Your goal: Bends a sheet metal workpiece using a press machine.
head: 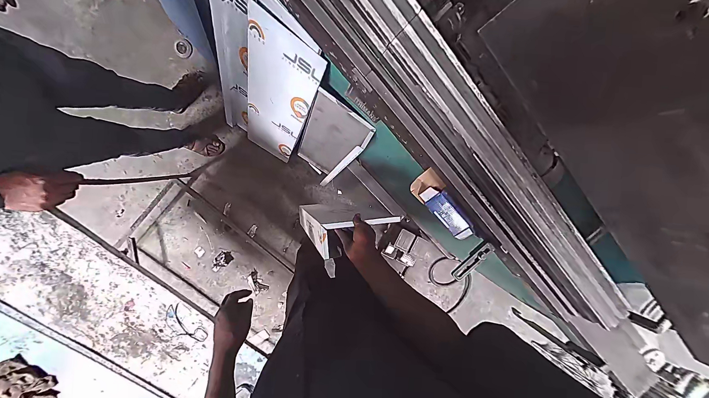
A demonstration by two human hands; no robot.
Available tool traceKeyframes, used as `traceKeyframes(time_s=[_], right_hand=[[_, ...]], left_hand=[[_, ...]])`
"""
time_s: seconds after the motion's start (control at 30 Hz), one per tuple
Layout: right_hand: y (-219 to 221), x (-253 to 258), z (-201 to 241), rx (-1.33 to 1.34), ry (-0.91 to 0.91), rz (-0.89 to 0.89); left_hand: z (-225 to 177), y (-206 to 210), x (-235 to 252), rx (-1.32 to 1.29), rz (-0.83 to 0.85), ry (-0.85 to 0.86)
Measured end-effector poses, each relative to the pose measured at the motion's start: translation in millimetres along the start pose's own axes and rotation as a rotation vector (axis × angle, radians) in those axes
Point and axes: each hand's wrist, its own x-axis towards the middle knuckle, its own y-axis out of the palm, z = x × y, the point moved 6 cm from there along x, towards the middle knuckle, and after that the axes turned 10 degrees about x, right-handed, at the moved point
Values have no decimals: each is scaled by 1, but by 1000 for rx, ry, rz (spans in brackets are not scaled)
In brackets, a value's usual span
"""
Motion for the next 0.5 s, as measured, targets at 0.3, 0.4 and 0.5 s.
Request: traceKeyframes(time_s=[0.3,0.4,0.5], right_hand=[[-39,111,4,115,-152,-259],[-46,139,7,205,-169,-297],[-45,176,16,350,-186,-244]], left_hand=[[31,30,-15,89,90,-106],[45,46,-21,112,139,-151],[50,59,-26,118,169,-162]])
